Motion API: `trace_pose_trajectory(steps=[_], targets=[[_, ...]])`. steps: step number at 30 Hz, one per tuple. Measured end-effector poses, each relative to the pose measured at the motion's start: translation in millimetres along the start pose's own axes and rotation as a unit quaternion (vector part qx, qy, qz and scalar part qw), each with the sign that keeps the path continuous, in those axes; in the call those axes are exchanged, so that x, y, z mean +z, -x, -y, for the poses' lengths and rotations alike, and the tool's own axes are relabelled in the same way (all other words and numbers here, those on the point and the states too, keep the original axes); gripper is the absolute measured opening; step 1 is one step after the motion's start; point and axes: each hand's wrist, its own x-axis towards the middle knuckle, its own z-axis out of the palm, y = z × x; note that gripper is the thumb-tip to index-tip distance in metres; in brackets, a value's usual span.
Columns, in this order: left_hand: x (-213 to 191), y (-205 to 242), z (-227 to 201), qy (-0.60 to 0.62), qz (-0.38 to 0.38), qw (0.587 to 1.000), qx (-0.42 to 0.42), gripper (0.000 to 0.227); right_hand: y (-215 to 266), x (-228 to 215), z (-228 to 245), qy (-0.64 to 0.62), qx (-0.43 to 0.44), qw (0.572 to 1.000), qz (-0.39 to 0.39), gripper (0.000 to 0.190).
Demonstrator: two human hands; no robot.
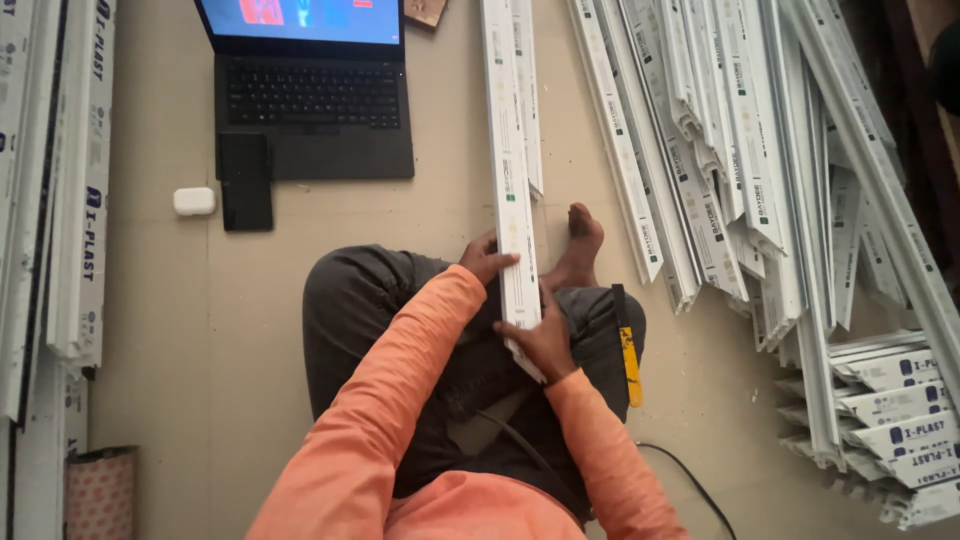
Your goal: The recorder is shown assembling uPVC window frame components, specifically inserting rubber weather strips and weather seals into the frame profiles.
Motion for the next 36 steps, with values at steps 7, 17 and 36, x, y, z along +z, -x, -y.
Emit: trace_pose_trajectory(steps=[7, 17, 36], targets=[[-2.8, 3.1, 9.7, 0.036, -0.044, 0.998, -0.03, 0.047, -21.4, 8.3, 14.9, -0.009, -0.042, 0.999, -0.013, 0.064], [2.4, 27.5, -50.6, 0.312, -0.006, 0.948, -0.06, 0.045, 103.6, 23.4, -27.4, 0.306, -0.189, 0.931, -0.064, 0.022], [6.4, 32.0, -64.4, 0.288, -0.006, 0.956, -0.062, 0.05, 109.2, 41.4, -80.6, 0.123, -0.083, 0.896, 0.419, 0.025]])
